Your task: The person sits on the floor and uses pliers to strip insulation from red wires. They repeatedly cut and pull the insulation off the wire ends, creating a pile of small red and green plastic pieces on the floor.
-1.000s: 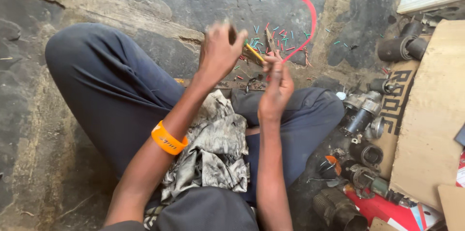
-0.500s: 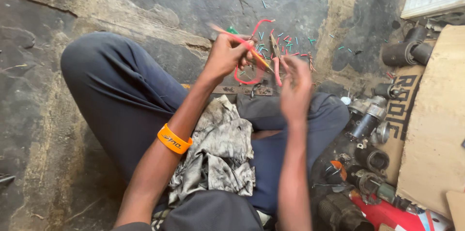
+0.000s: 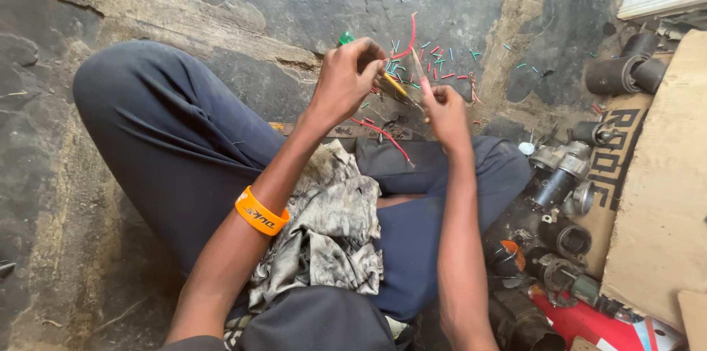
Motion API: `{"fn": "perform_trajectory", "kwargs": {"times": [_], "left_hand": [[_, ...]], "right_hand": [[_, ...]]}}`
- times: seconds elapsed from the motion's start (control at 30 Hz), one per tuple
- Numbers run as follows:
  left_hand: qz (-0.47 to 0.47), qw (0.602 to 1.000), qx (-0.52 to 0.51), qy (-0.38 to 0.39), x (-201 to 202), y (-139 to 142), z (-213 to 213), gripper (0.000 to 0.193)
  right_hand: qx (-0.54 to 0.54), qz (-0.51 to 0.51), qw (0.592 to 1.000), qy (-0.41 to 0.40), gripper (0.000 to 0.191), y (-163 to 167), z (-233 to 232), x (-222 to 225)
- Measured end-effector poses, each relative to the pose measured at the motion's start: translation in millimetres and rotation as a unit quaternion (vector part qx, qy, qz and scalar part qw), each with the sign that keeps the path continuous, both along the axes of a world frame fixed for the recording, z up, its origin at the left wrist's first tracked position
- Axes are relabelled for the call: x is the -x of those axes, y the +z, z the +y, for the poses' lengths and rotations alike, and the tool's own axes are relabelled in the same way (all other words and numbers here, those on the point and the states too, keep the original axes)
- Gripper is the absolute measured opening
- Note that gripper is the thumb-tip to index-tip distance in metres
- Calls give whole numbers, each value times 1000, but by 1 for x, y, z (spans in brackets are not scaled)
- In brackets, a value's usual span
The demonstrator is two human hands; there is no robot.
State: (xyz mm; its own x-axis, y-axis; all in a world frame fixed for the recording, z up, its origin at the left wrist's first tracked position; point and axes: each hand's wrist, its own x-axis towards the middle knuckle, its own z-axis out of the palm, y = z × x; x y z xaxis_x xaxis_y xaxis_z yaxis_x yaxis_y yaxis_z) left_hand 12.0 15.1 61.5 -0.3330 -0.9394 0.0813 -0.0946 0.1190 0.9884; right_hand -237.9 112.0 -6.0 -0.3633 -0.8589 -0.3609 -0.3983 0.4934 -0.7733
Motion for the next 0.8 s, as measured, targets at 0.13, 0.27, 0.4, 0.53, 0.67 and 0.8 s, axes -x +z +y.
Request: {"fn": "perform_trajectory", "kwargs": {"times": [0.13,0.27,0.4,0.53,0.67,0.8], "left_hand": [[-64,996,51,32,2,-6,-1,7],[-75,989,96,84,1,-9,-1,8],[-84,988,97,89,3,-12,0,7],[-87,986,128,61,12,-17,6,7],[-98,984,139,46,19,-21,12,9],[-87,990,113,16,24,-21,15,9]], "right_hand": [[-10,-335,941,51,34,17,10,-1],[-38,-355,925,131,28,30,12,-30],[-28,-299,940,162,28,40,6,-53],[43,-298,936,185,36,39,6,-57],[107,-224,952,180,30,31,7,-56],[123,-211,954,174,32,31,4,-57]]}}
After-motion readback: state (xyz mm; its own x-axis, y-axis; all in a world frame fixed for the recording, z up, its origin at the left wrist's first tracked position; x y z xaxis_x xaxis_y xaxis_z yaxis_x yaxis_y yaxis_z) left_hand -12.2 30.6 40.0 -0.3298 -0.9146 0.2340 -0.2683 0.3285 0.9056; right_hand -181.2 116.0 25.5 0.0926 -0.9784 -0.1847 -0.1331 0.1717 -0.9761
